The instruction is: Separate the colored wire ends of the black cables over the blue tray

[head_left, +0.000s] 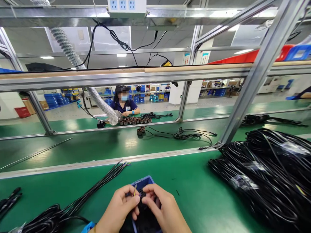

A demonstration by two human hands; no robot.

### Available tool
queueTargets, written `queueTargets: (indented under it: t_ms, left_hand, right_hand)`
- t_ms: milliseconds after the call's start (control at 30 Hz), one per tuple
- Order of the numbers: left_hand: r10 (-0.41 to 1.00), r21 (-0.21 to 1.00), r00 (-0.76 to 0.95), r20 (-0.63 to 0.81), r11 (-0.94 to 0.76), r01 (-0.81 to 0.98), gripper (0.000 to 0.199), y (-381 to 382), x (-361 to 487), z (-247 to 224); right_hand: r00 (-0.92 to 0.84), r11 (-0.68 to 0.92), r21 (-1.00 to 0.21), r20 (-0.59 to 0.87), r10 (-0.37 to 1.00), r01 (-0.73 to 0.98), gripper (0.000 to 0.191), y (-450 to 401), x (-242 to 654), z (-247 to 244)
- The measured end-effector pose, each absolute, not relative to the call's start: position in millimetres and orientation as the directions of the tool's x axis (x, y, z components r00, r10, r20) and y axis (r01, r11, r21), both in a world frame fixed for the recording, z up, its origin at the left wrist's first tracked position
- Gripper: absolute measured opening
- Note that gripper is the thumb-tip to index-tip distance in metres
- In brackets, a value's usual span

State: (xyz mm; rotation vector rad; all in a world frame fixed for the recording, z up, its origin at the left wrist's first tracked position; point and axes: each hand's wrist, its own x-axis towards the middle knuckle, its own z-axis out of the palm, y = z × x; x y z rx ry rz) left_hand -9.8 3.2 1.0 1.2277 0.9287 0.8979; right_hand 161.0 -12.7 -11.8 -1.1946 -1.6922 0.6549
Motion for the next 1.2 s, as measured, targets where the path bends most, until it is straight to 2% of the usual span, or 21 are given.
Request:
queueTargets:
  t_ms: [67,167,267,467,567,833,1200]
  left_hand:
    - [0.924,0.989,0.369,-0.102,0.134,-0.062,0.046,4,-11,0]
    - [0.921,0.986,0.371,-0.119,0.154,-0.065,0.044,4,-11,-1]
    - [0.92,0.985,0.37,-0.127,0.161,-0.062,0.044,4,-10,0]
    - [0.924,0.986,0.359,-0.135,0.161,-0.043,0.041,2,-8,5]
    - [0.927,0.986,0.349,-0.14,0.165,-0.041,0.041,0,-7,7]
    - [0.918,0.987,0.367,-0.147,0.162,-0.01,0.041,0,-7,7]
    - [0.92,0.99,0.369,-0.134,0.144,0.001,0.041,1,-8,6]
  right_hand:
    - [0.014,0.321,-0.88,0.347,0.938,0.35,0.011,-11,161,-9]
    - [0.131,0.316,-0.885,0.378,0.917,0.341,0.009,-10,162,-7]
    - [0.118,0.328,-0.881,0.386,0.915,0.341,0.01,-10,160,-10]
    - [0.091,0.349,-0.933,0.357,0.93,0.092,0.022,-13,160,-18]
    - [0.068,0.331,-0.944,0.331,0.941,0.021,0.026,-14,162,-21]
    - [0.101,0.353,-0.935,0.353,0.93,0.016,0.019,-16,160,-17]
    - [0.09,0.478,-0.872,0.487,0.869,0.107,0.01,-17,154,-9]
